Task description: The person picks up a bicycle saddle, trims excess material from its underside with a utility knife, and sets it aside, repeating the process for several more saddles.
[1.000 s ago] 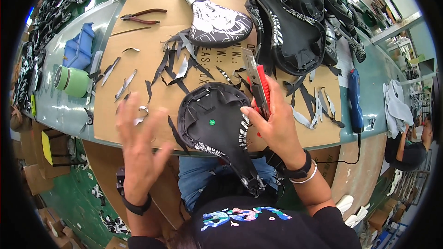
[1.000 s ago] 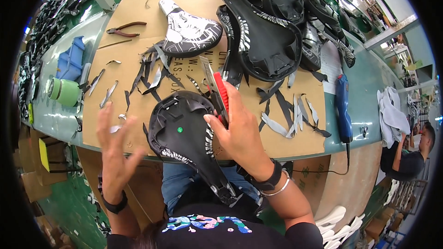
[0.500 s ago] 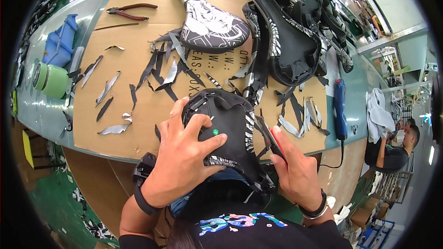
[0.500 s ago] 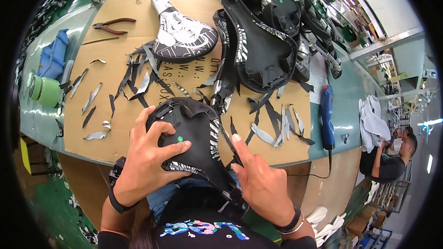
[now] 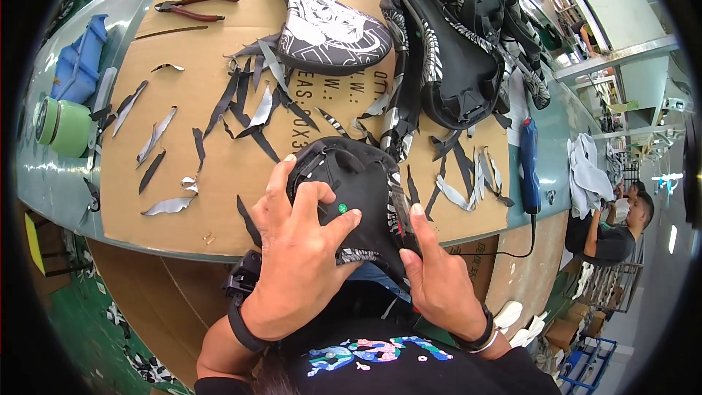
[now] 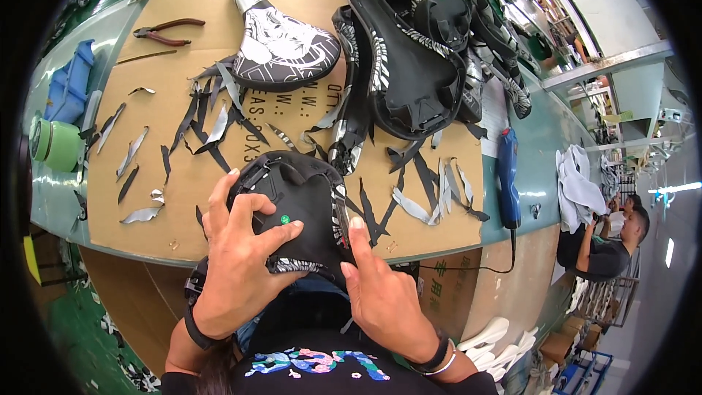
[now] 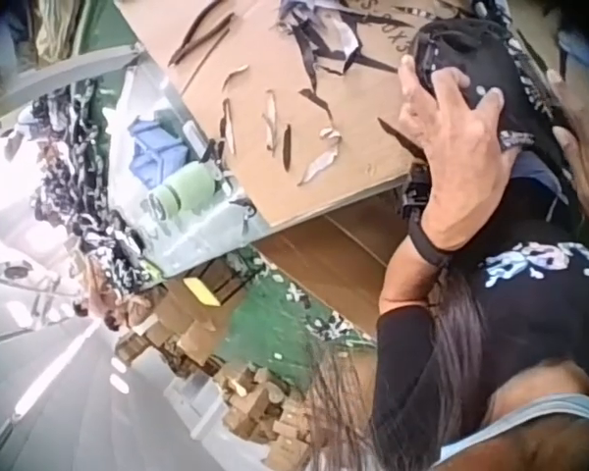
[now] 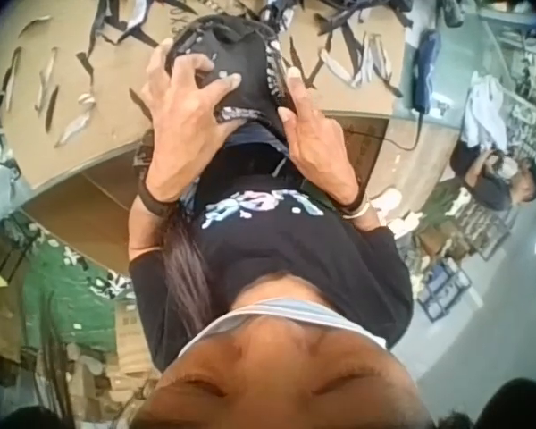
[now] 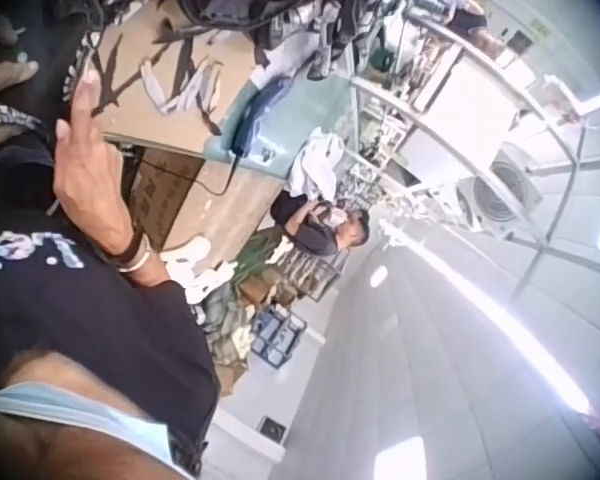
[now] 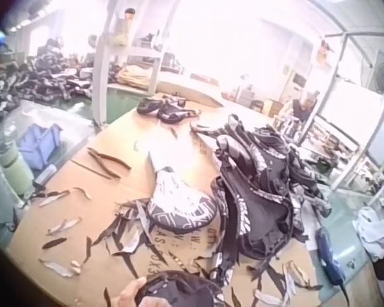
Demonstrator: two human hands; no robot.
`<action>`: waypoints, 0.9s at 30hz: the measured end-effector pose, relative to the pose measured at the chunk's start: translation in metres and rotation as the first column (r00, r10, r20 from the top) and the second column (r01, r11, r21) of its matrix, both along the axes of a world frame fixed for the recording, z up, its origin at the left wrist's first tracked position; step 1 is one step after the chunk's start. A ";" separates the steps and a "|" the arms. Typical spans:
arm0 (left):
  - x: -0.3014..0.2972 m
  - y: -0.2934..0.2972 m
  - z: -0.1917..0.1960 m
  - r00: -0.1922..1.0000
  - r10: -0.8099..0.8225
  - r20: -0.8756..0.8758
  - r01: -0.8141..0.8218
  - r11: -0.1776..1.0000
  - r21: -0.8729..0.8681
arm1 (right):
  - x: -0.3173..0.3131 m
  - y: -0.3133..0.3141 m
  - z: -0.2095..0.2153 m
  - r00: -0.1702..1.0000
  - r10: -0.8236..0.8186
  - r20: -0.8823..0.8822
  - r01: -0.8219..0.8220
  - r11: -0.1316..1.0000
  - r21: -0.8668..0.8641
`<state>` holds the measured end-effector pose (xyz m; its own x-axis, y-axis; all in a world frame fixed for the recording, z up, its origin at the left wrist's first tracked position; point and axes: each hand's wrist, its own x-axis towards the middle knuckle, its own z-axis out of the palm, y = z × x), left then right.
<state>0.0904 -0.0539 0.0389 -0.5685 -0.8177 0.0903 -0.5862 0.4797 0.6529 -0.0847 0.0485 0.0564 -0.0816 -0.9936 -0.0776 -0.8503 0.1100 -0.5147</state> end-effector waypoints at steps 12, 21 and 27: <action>0.007 -0.001 -0.009 1.000 0.007 -0.023 -0.008 0.998 -0.057 | -0.020 0.077 0.002 0.907 0.220 -0.360 -0.149 0.965 0.216; -0.037 0.025 0.005 0.991 0.100 0.086 -0.080 0.975 -0.208 | -0.046 -0.020 -0.007 0.809 -0.228 0.542 0.262 0.965 0.016; -0.059 0.030 -0.017 0.976 0.204 -0.083 -0.203 0.979 0.020 | -0.036 -0.064 -0.036 0.734 -0.125 0.668 0.135 0.990 0.036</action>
<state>0.0312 -0.0238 0.0223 -0.3811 -0.9165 0.1213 -0.6132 0.3488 0.7087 -0.1209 -0.0155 0.0208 -0.1425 -0.9786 -0.1482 -0.2667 0.1821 -0.9464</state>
